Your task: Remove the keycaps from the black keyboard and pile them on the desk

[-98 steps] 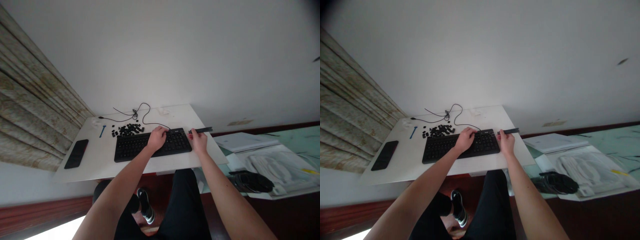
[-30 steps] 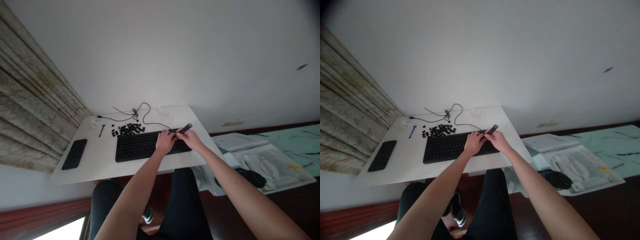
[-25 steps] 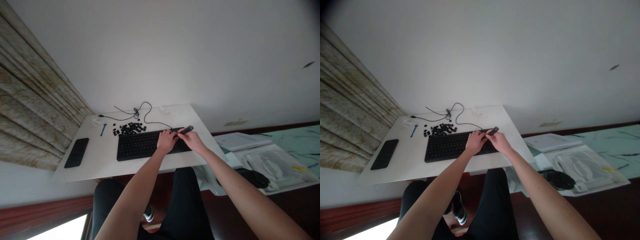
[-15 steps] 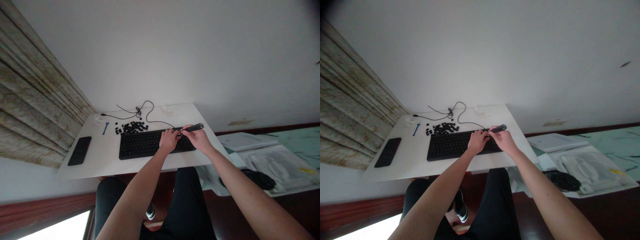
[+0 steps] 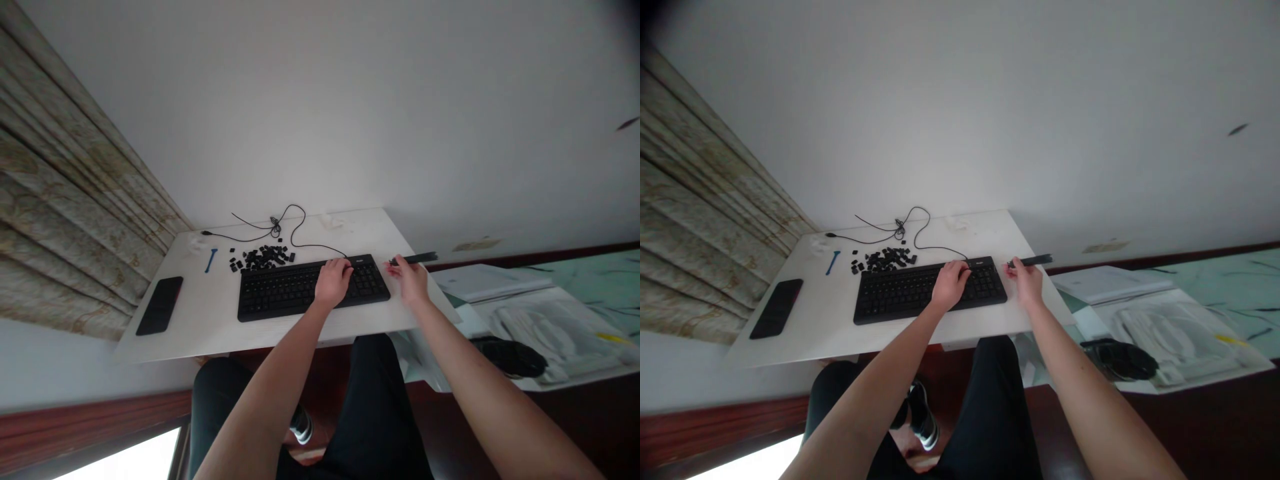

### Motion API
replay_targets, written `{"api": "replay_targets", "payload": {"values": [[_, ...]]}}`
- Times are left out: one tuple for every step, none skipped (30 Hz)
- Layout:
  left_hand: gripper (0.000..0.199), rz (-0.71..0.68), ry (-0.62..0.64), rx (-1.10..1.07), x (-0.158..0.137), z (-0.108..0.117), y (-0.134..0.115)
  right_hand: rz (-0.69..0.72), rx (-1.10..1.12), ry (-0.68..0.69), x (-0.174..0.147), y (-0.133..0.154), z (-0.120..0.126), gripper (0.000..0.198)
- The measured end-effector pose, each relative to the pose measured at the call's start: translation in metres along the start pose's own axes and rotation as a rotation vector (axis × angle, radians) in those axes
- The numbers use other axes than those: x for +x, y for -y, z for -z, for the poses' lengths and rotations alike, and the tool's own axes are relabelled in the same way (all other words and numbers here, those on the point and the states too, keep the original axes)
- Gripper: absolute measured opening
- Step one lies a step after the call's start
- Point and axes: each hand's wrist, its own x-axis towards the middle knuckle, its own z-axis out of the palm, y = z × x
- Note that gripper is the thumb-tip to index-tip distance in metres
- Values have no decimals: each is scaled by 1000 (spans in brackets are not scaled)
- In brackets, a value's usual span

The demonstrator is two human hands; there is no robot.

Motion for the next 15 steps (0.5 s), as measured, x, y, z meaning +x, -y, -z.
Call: {"api": "replay_targets", "payload": {"values": [[13, 1, -5, -16, 0, 0, 0, 15, 9, -12, 0, -4, 1, 41], [13, 2, -10, -38, 0, -1, 0, 35, 5, -17, 0, -7, 2, 40], [13, 6, -17, -69, 0, -1, 0, 55, -10, -16, 0, -9, 2, 39], [13, 21, -32, -108, 1, -1, 1, 71, -29, -16, 0, -10, 2, 39], [13, 49, -52, -158, 2, 0, 1, 83, -49, -18, 0, -11, 2, 39], [14, 89, -74, -217, 4, 1, 2, 91, -67, -21, 0, -11, 3, 40], [15, 136, -95, -278, 7, 3, 3, 96, -80, -22, 1, -12, 3, 40], [16, 182, -114, -332, 10, 7, 5, 99, -90, -21, 1, -13, 4, 41], [17, 220, -126, -369, 14, 12, 8, 102, -96, -19, 2, -13, 4, 42], [18, 244, -134, -381, 18, 19, 12, 102, -101, -15, 3, -14, 5, 42], [18, 259, -140, -360, 23, 27, 17, 103, -103, -10, 3, -15, 6, 42], [18, 269, -137, -309, 27, 37, 23, 105, -104, -9, 3, -15, 7, 42], [17, 281, -126, -235, 30, 47, 31, 106, -105, -11, 4, -15, 7, 42], [17, 291, -104, -152, 33, 57, 40, 107, -105, -15, 4, -16, 7, 42], [18, 306, -78, -65, 36, 67, 49, 107, -105, -16, 4, -16, 7, 42]]}}
